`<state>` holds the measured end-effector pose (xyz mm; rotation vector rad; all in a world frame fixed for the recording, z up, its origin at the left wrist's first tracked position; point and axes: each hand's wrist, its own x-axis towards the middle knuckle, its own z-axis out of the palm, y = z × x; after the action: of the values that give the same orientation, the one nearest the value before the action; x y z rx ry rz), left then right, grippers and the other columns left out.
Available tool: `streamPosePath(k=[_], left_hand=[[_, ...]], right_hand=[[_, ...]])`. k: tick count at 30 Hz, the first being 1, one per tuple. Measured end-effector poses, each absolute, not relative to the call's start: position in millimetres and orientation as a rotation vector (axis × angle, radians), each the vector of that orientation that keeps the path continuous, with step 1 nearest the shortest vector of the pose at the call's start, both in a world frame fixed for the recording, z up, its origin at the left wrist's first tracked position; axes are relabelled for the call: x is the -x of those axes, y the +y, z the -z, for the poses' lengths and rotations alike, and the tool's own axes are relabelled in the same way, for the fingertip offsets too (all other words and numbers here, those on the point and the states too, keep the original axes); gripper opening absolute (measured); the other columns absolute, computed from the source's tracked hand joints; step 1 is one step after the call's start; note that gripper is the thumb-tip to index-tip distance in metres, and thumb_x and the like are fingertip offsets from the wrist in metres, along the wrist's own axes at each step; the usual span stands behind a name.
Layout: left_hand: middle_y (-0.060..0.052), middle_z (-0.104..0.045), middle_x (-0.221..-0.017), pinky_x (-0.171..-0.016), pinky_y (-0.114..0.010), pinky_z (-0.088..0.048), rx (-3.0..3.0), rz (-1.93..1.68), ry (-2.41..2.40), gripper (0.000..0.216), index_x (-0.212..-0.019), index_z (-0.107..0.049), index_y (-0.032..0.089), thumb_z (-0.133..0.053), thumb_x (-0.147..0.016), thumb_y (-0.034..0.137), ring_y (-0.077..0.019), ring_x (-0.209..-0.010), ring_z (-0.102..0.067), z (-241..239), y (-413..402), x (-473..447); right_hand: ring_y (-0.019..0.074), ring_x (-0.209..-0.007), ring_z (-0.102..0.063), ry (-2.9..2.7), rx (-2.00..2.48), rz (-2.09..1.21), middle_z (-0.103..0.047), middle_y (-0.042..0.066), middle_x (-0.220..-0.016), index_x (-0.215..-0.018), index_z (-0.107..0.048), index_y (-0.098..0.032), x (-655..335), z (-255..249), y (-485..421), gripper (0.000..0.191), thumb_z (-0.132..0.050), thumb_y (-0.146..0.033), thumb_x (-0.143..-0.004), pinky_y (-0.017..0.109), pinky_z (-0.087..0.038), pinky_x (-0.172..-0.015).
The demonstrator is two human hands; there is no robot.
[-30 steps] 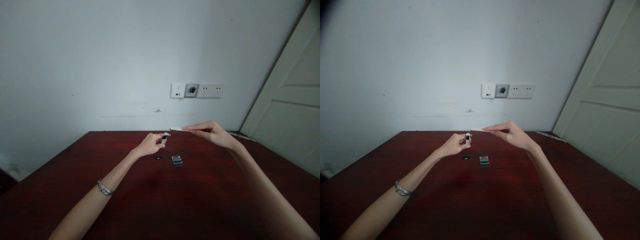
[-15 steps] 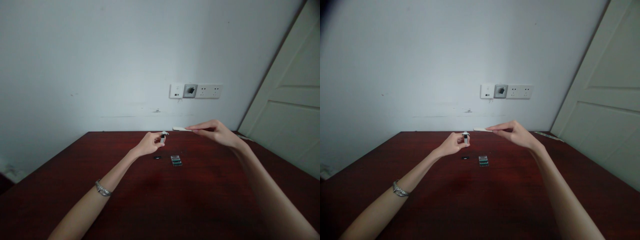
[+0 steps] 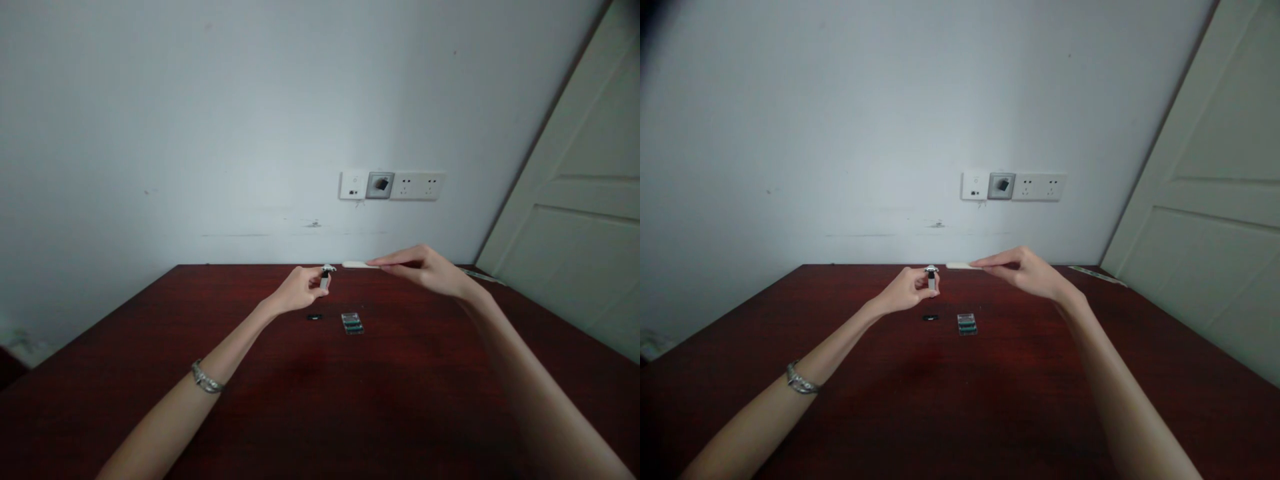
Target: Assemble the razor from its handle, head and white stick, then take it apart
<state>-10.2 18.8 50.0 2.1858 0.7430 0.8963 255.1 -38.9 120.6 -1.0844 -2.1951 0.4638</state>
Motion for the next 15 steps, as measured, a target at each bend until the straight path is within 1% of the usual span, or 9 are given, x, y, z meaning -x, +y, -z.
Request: streamPosePath(k=[4, 9, 12, 15], left_hand=[[0.001, -0.054, -0.069, -0.067, -0.023, -0.043, -2.201, -0.872, 0.741, 0.005, -0.068, -0.052, 0.013, -0.056, -0.070, 0.015, -0.0100, -0.065, -0.052, -47.5, 17.0, 7.5], [0.002, -0.055, -0.066, -0.063, -0.022, -0.041, -2.336, -0.814, 0.782, 0.001, -0.071, -0.055, 0.013, -0.056, -0.072, 0.014, -0.0095, -0.062, -0.050, -45.6, 13.3, 3.7], [0.002, -0.055, -0.064, -0.061, -0.021, -0.040, -2.372, -0.801, 0.795, 0.002, -0.072, -0.056, 0.013, -0.057, -0.072, 0.015, -0.0093, -0.059, -0.049, -46.8, 12.4, 2.5], [0.002, -0.056, -0.065, -0.062, -0.021, -0.040, -2.395, -0.852, 0.798, 0.002, -0.071, -0.057, 0.013, -0.057, -0.072, 0.014, -0.0090, -0.060, -0.049, -47.9, 13.7, 4.2]], right_hand=[[0.0198, -0.093, -0.065, -2.171, 1.079, -0.451, -0.068, 0.002, -0.106, -0.106, -0.069, -0.024, -255.4, -126.7, -46.6, 0.029, -0.054, -0.033, -0.083, 0.032, -0.052, -0.082], [0.0188, -0.096, -0.064, -2.242, 0.931, -0.481, -0.068, 0.002, -0.108, -0.107, -0.068, -0.024, -227.3, -128.0, -57.8, 0.028, -0.053, -0.029, -0.084, 0.031, -0.051, -0.086], [0.0185, -0.098, -0.064, -2.300, 0.855, -0.494, -0.068, 0.002, -0.109, -0.107, -0.068, -0.024, -219.1, -124.1, -55.8, 0.028, -0.052, -0.027, -0.085, 0.030, -0.049, -0.088], [0.0187, -0.098, -0.064, -2.285, 0.919, -0.517, -0.067, 0.002, -0.110, -0.108, -0.067, -0.025, -229.6, -119.8, -47.7, 0.028, -0.052, -0.027, -0.085, 0.032, -0.049, -0.088]])
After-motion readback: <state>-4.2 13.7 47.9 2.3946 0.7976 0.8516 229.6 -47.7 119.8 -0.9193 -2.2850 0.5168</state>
